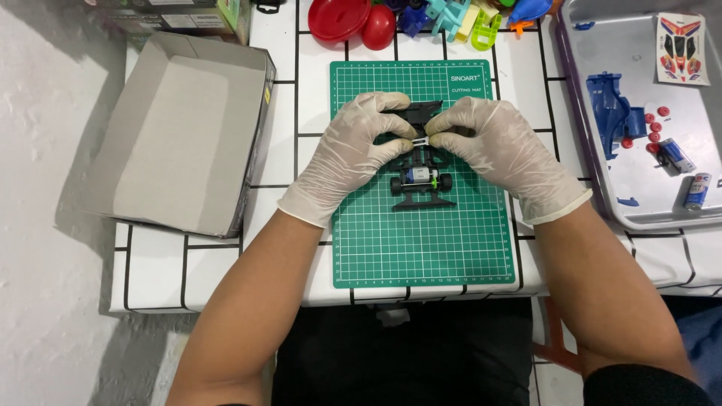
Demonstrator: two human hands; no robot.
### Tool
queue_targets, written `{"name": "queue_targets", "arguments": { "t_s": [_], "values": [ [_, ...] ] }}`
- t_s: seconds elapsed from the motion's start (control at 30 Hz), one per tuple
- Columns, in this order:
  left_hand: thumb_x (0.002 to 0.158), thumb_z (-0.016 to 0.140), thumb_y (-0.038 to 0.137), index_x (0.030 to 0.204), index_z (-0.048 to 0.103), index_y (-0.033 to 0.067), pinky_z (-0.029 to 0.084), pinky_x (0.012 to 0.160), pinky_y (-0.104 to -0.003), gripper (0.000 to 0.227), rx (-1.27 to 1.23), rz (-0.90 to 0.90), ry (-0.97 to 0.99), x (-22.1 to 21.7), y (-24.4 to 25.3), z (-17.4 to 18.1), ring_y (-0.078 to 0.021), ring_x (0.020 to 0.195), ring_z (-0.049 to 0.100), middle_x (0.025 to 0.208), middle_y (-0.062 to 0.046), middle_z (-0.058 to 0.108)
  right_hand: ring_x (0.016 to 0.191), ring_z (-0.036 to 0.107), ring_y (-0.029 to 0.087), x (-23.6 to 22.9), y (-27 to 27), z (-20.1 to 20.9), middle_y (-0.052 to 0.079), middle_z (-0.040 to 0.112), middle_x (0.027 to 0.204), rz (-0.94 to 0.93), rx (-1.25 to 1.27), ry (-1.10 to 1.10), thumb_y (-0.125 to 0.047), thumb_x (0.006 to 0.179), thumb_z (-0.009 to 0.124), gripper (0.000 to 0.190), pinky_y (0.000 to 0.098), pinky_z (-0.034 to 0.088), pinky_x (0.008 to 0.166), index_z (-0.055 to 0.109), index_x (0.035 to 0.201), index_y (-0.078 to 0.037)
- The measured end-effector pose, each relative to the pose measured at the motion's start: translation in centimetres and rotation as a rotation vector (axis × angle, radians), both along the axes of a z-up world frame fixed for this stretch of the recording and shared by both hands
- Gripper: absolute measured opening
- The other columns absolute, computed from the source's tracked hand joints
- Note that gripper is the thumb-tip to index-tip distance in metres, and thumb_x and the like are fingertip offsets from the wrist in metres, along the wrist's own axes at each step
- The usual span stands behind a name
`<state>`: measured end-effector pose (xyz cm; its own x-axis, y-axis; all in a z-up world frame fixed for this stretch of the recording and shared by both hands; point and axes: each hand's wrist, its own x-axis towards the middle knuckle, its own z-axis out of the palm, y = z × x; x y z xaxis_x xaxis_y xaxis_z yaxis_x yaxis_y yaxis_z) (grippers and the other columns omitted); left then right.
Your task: The person assembles a blue toy car on a green cutting mat. They attach the blue body shell to the chassis, secure the rear wing, and then affix four red circular pieces to the wheels.
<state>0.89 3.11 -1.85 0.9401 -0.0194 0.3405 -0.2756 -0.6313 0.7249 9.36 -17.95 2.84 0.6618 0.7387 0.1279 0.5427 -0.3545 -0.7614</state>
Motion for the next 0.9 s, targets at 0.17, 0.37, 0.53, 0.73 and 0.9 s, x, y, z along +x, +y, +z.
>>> {"name": "queue_targets", "arguments": {
  "t_s": [0.17,0.37,0.53,0.73,0.9],
  "values": [
    [0.086,0.085,0.025,0.097,0.078,0.0262,0.038,0.115,-0.040,0.013,0.032,0.025,-0.021,0.2,-0.1,-0.3,-0.0209,0.132,0.055,0.127,0.002,0.068,0.091,0.069,0.030,0.2,-0.1,-0.2,0.016,0.072,0.097,0.013,-0.007,-0.042,-0.004,0.094,0.078,0.006,0.0413,0.057,0.081,0.079,0.100,-0.004],
    [0.086,0.085,0.027,0.097,0.078,0.0264,0.038,0.114,-0.042,0.013,0.053,0.031,-0.026,0.1,-0.3,-0.5,-0.0217,0.132,0.055,0.128,0.002,0.067,0.092,0.069,0.031,0.5,-0.4,-1.1,0.015,0.071,0.097,0.015,-0.019,-0.098,-0.004,0.092,0.080,0.007,0.0419,0.057,0.081,0.079,0.099,-0.005],
    [0.086,0.084,0.028,0.096,0.077,0.0252,0.038,0.114,-0.040,0.012,0.051,0.048,-0.021,0.3,-0.4,-0.6,-0.0193,0.133,0.055,0.128,0.003,0.067,0.094,0.068,0.029,1.0,-0.2,-1.2,0.015,0.071,0.097,0.006,0.024,-0.035,-0.003,0.092,0.078,0.010,0.0423,0.055,0.085,0.079,0.102,-0.006],
    [0.088,0.082,0.027,0.096,0.077,0.0239,0.039,0.114,-0.041,0.010,0.061,0.056,-0.021,0.0,-0.7,0.1,-0.0201,0.133,0.055,0.130,0.002,0.067,0.101,0.065,0.026,1.6,-0.7,-0.6,0.012,0.070,0.102,-0.021,0.059,-0.016,-0.002,0.096,0.074,0.014,0.0397,0.052,0.090,0.078,0.107,-0.009],
    [0.091,0.079,0.018,0.097,0.076,0.0203,0.040,0.113,-0.042,0.007,0.019,0.029,-0.059,0.2,-0.6,-0.5,-0.0227,0.133,0.056,0.129,-0.001,0.067,0.130,0.054,0.037,2.8,-1.1,-1.7,0.013,0.061,0.128,0.110,0.063,-0.195,-0.007,0.093,0.078,0.018,0.0488,0.042,0.112,0.078,0.109,-0.014]
  ]
}}
